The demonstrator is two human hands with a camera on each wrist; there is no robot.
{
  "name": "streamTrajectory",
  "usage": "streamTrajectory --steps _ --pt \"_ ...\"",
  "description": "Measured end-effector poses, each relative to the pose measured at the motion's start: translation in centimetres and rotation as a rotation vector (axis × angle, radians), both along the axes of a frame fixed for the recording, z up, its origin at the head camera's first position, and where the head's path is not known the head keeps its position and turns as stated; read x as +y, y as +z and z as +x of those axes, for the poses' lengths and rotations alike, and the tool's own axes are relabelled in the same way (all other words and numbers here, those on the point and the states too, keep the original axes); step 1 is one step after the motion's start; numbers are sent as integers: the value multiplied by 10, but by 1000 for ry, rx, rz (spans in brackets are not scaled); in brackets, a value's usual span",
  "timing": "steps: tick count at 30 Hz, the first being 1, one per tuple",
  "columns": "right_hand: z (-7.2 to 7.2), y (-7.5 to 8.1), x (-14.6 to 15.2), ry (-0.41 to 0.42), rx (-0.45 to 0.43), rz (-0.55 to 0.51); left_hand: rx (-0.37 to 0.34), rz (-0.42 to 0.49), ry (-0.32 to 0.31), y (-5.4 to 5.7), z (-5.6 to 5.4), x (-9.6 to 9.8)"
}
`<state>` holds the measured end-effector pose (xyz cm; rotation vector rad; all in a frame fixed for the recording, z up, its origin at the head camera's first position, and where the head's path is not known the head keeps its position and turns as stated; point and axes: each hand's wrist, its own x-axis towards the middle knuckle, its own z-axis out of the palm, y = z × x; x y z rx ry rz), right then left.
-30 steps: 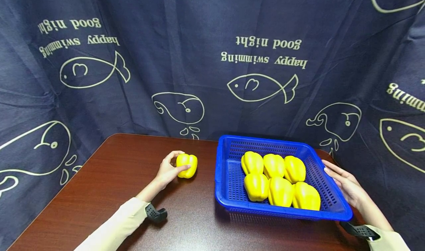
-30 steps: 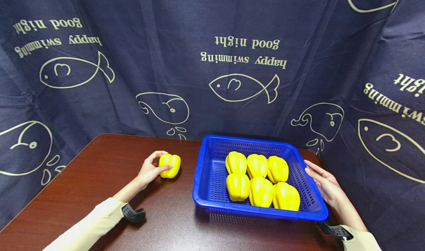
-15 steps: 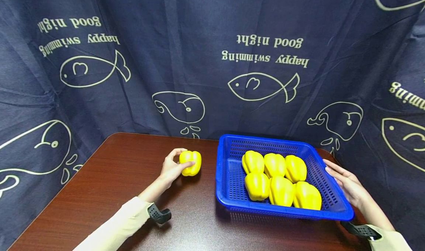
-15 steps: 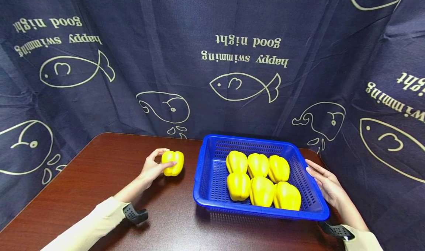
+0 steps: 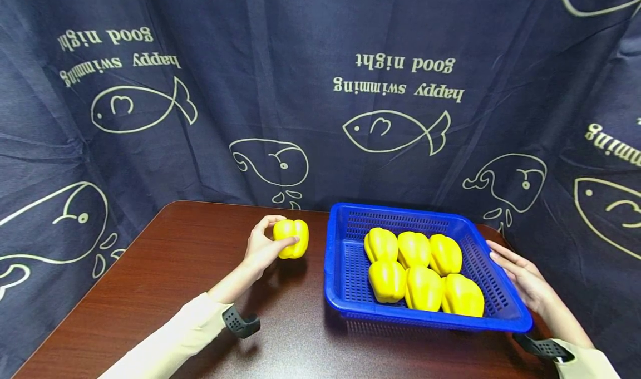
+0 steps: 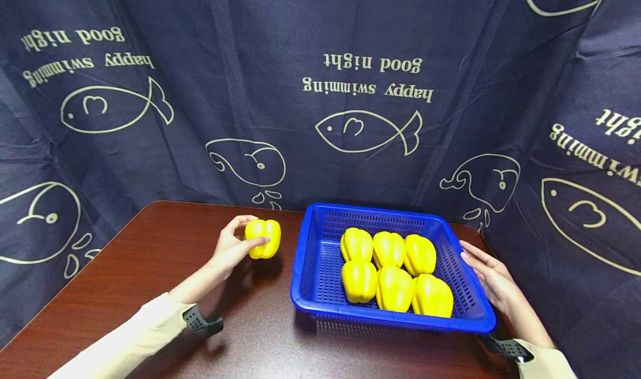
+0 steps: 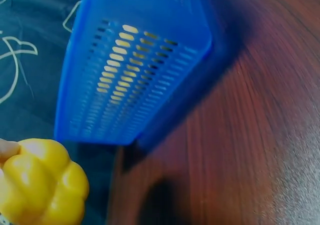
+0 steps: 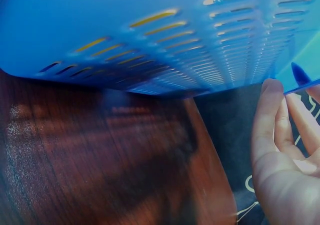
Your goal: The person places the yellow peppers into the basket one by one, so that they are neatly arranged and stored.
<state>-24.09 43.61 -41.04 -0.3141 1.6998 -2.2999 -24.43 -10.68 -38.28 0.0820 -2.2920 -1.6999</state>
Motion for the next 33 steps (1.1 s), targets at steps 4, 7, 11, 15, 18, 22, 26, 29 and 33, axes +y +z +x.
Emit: streamTrajectory --steps 4,7,11,15,18,22,26,29,33 --pt "0 -1 1 0 -1 4 15 34 -36 8 2 7" --pt "0 -1 1 -4 -9 14 29 55 -63 14 4 12" --pt "0 -1 2 -4 -8 25 41 71 -85 22 6 20" --pt "-1 0 2 4 1 28 59 82 -100 30 6 26" --pt "-2 0 2 3 2 33 66 75 -112 37 5 30" --pt "-2 0 1 -6 7 41 60 55 -126 46 3 36" --pt "-3 -1 2 12 24 24 64 37 -130 55 -1 43" --pt "-3 -1 2 19 27 10 66 37 -143 61 -4 50" --pt "-3 0 1 2 14 19 51 57 -167 66 -7 61"
